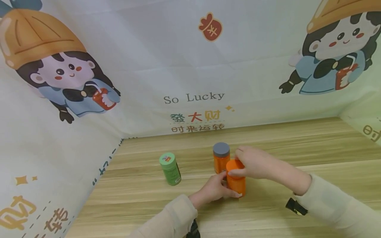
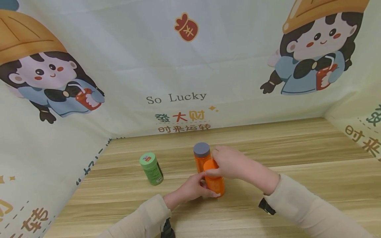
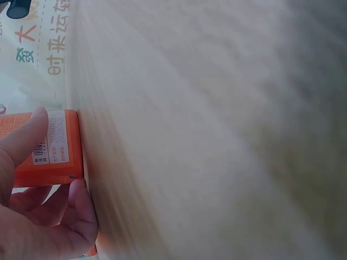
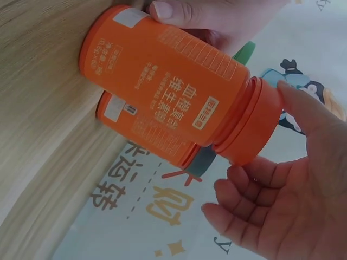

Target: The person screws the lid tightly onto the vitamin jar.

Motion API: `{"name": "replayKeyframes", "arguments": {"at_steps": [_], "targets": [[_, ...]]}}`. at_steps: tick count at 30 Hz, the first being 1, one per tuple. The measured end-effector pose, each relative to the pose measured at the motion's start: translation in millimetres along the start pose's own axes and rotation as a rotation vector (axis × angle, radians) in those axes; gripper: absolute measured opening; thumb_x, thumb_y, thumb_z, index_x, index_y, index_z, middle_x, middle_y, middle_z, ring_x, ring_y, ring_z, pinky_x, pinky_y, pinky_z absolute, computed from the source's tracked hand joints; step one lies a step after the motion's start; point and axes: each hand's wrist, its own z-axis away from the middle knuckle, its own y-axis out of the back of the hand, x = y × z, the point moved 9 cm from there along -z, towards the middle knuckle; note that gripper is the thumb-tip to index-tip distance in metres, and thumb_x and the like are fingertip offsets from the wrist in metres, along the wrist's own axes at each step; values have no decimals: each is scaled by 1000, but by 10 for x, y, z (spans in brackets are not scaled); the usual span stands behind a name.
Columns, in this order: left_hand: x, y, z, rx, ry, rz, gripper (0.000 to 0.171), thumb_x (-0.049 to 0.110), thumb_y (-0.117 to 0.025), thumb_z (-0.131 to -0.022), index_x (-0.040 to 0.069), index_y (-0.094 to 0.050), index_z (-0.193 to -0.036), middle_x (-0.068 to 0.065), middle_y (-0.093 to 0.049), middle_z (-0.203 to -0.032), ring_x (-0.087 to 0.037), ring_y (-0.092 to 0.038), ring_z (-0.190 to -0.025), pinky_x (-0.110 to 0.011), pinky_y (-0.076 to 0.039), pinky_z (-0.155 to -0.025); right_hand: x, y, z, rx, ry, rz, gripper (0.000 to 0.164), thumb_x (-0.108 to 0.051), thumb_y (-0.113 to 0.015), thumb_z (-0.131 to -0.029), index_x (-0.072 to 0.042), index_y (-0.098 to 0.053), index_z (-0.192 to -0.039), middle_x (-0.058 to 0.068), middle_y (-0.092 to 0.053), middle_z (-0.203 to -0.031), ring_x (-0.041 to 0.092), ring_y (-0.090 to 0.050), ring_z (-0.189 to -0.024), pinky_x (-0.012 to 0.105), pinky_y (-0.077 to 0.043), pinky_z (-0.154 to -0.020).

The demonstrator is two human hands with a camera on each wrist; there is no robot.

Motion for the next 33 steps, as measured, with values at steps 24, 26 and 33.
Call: {"name": "replayKeyframes", "arguments": {"at_steps": [24, 26, 33], "targets": [[15, -7, 20, -21, 7, 23, 51, 9, -78, -71, 11, -57, -117, -5, -64, -107, -13, -60, -84, -25, -48, -66, 21, 93, 50, 55, -100, 47, 60, -54, -66, -75, -1, -60, -101, 9, -62, -93, 23, -60, -77, 34, -49, -62], [15, -9, 17, -22, 7, 10, 50, 11, -78, -71, 11, -57, -117, -5, -64, -108, -14, -60, -87, -26, -49, -70, -14, 97, 57, 23, 10, -73, 58, -39, -69, -78, 2, -56, -117, 17, -56, -116, 32, -57, -101, 42, -49, -80], [10, -6, 3, -21, -12, -21, 50, 14, -78, -72, 10, -57, -116, -2, -63, -107, -11, -58, -90, -28, -47, -78, -115, 94, 159, -118, 385, -335, 53, 4, -61, -82, 0, -45, -132, 21, -29, -144, 39, -32, -128, 48, -38, -96]]}}
